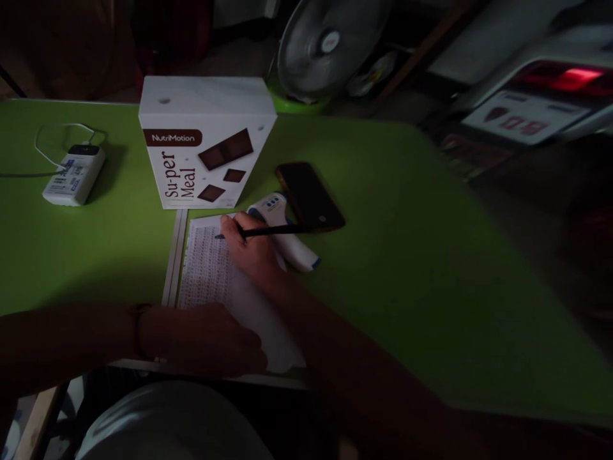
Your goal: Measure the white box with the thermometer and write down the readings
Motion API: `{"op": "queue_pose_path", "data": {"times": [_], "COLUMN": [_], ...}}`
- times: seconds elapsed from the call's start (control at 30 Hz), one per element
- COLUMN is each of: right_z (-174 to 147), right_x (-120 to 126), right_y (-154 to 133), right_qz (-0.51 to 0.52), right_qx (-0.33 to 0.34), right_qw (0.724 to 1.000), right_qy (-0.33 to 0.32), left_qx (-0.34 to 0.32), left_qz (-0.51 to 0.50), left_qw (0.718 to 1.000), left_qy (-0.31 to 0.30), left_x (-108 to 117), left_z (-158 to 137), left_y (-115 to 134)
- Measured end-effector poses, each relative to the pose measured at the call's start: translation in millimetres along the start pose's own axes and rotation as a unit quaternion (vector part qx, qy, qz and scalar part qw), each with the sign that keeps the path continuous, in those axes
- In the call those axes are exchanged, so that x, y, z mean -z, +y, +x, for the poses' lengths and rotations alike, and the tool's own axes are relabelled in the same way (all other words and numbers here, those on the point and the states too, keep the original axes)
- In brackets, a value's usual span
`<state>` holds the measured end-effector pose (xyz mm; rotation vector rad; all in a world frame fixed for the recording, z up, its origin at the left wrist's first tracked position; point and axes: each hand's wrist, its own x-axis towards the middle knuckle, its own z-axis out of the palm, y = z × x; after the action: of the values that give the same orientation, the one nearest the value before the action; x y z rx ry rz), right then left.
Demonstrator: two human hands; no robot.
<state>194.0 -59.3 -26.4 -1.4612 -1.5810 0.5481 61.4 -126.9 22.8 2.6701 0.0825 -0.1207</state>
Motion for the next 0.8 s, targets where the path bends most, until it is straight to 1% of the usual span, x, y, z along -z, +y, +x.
{"op": "queue_pose_path", "data": {"times": [0.2, 0.4, 0.47, 0.53, 0.57, 0.6, 0.63, 0.67, 0.7, 0.73, 0.8], "right_z": [0, 2, 0, -3, -4, -5, -5, -5, -4, -3, -1], "right_x": [1, 1, 3, 7, 10, 14, 18, 22, 26, 29, 34], "right_y": [2, 3, 3, 4, 4, 5, 5, 6, 7, 7, 6], "right_qz": [-0.014, -0.033, -0.054, -0.071, -0.076, -0.077, -0.077, -0.081, -0.088, -0.098, -0.125], "right_qx": [-0.002, -0.005, 0.004, 0.033, 0.062, 0.095, 0.13, 0.159, 0.182, 0.198, 0.226], "right_qw": [1.0, 0.999, 0.999, 0.997, 0.995, 0.992, 0.986, 0.98, 0.972, 0.965, 0.952], "right_qy": [0.014, -0.003, 0.002, -0.005, -0.018, -0.039, -0.064, -0.092, -0.117, -0.141, -0.166], "left_qx": [0.0, 0.011, 0.011, -0.004, -0.019, -0.033, -0.041, -0.04, -0.023, 0.0, 0.045], "left_qz": [-0.014, -0.005, -0.002, 0.002, 0.007, 0.014, 0.023, 0.03, 0.035, 0.039, 0.047], "left_qw": [1.0, 1.0, 1.0, 1.0, 1.0, 0.998, 0.992, 0.982, 0.963, 0.934, 0.863], "left_qy": [0.014, -0.021, -0.018, 0.002, 0.024, 0.06, 0.115, 0.185, 0.267, 0.356, 0.501], "left_x": [-1, 1, 2, 1, 1, 1, 1, 2, 5, 8, 19], "left_z": [-1, 0, -1, -2, -4, -5, -6, -8, -10, -12, -16], "left_y": [-1, 1, 1, 0, -2, -5, -8, -13, -18, -25, -40]}}
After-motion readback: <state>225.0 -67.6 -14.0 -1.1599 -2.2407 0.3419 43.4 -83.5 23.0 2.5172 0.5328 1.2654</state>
